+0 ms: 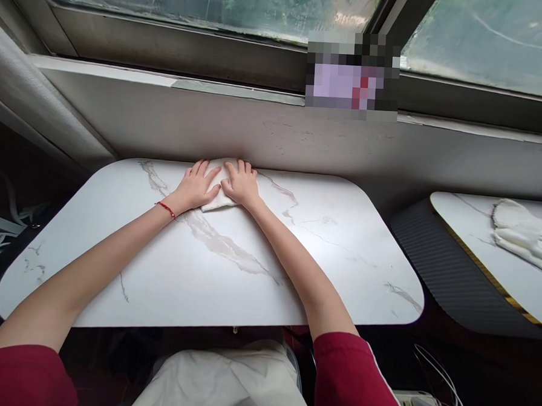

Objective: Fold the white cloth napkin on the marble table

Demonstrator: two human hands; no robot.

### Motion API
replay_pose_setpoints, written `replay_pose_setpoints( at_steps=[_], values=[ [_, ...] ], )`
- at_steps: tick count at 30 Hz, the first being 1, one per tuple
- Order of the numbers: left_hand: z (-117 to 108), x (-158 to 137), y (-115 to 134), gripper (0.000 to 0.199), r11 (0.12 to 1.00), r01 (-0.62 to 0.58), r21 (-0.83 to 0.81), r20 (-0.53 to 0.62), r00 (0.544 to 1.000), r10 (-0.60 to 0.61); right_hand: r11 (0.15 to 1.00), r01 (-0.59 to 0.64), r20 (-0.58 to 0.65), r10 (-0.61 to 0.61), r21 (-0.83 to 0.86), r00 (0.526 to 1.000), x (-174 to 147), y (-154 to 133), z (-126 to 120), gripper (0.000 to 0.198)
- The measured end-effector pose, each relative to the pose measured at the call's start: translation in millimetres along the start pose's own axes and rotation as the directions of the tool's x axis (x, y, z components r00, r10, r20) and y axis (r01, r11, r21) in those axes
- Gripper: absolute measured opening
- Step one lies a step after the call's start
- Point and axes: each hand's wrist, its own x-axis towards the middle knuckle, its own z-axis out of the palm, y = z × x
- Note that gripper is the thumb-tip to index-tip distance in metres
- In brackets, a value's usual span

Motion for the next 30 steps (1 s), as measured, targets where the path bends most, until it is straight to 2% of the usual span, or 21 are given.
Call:
replay_pose_setpoints(
  at_steps=[4,7,11,14,16,18,21,30],
  values=[
    [-4,-11,9,0.062,0.999,0.010,0.052,0.016,1.000,-0.010,0.999,0.047,0.029,-0.046,-0.015,0.999,-10,-1,-5,0.059],
    [-10,-36,22,0.062,0.996,0.014,0.092,0.030,0.999,-0.016,0.997,0.075,0.046,-0.075,0.001,0.996,-36,-8,-12,0.059],
    [-26,-99,46,0.063,0.991,-0.059,0.116,0.065,0.997,0.052,0.996,0.090,0.060,-0.088,-0.026,0.994,-104,-31,-31,0.061],
    [-36,-154,64,0.063,0.985,-0.106,0.138,0.042,0.994,0.101,0.977,0.207,0.090,-0.202,-0.056,0.975,-161,-51,-52,0.065],
    [-38,-182,72,0.063,0.981,-0.116,0.156,-0.006,0.993,0.118,0.961,0.269,0.115,-0.261,-0.067,0.959,-186,-61,-62,0.067],
    [-38,-195,73,0.064,0.980,-0.110,0.167,-0.038,0.992,0.118,0.953,0.295,0.132,-0.284,-0.068,0.950,-194,-68,-65,0.070],
    [-36,-186,61,0.064,0.983,-0.083,0.162,-0.017,0.996,0.086,0.956,0.290,0.137,-0.282,-0.039,0.949,-175,-72,-57,0.073],
    [-30,-93,-21,0.064,0.988,0.075,0.133,0.098,0.991,-0.089,0.976,0.214,0.056,-0.217,0.044,0.975,-47,-73,-5,0.063]
  ],
)
